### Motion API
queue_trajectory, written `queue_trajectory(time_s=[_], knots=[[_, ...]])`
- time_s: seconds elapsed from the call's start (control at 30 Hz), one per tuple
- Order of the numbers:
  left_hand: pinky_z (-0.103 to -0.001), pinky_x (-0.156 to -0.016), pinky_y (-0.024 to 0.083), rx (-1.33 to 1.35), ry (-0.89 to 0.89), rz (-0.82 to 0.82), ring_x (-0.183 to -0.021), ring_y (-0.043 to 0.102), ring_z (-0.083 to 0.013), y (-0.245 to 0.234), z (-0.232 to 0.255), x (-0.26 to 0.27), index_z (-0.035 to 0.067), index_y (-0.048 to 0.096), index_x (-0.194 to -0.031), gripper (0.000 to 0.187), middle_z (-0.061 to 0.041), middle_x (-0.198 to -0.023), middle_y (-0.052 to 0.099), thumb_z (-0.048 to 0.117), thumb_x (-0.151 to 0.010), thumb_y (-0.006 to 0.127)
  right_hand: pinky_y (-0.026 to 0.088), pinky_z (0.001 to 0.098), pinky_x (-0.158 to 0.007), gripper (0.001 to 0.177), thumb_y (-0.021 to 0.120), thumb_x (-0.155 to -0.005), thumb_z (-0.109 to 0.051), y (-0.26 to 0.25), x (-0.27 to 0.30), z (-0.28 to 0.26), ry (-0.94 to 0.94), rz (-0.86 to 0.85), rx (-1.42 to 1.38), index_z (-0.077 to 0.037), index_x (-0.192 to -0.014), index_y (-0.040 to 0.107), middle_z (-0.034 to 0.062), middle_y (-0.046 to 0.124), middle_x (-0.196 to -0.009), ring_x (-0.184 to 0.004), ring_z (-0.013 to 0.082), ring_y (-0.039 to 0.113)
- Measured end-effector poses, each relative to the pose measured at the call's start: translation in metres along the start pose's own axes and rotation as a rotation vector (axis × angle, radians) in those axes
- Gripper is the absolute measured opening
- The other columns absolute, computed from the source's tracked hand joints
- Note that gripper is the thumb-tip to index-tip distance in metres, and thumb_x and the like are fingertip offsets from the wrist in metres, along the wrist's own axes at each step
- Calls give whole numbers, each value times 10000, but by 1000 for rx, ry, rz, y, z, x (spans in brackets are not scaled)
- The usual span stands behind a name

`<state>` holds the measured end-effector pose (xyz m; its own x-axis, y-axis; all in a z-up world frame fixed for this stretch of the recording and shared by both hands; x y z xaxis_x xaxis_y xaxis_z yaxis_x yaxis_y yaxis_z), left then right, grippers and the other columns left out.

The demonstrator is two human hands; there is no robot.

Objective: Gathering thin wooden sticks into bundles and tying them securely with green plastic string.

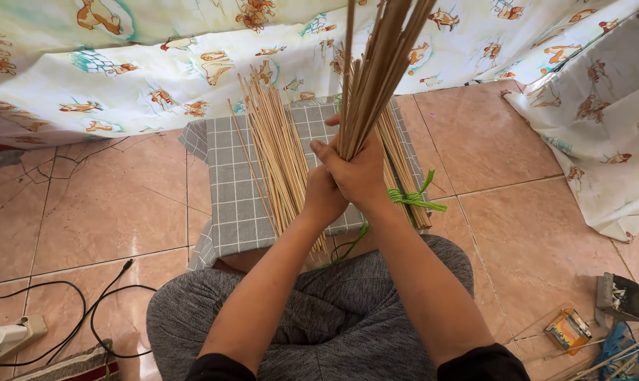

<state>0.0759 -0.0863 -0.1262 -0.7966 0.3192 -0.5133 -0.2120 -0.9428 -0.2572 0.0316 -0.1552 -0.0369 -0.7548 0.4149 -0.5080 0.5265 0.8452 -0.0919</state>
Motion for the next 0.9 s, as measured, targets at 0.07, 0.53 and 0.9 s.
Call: queue_trajectory(time_s=[0.07,0.53,0.9], knots=[[-442,-550,432,-6,67,70,-684,608,-407,1,4,4,74,600,-838,152,-181,-683,587,212,-876,650,525,342,-893,220,701,-904,9,0,0,-6,-6,32,-30,-100,-768,567,39,627,-984,-1065,180,630],[-427,-637,522,-264,291,253,-743,673,-370,2,27,20,-37,662,-1134,258,-209,-843,662,135,-959,581,513,211,-608,338,756,-909,-20,-2,15,14,-36,251,-67,-99,-1219,645,-7,571,-582,-559,56,592],[-407,-606,487,-366,286,172,-713,639,-327,5,24,15,54,642,-999,168,-101,-827,607,159,-869,657,511,253,-571,140,676,-912,7,9,12,23,-21,252,-21,-102,-997,697,32,601,-511,-491,115,609]])
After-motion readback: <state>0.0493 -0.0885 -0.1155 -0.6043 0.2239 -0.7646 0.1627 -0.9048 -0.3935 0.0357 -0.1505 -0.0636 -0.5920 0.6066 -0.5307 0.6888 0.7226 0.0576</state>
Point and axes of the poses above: each hand's wrist, its own x-axis away from the middle knuckle, its own y-axis out of the palm, z = x × y, the point moved 6 cm from there along -x, towards the middle knuckle
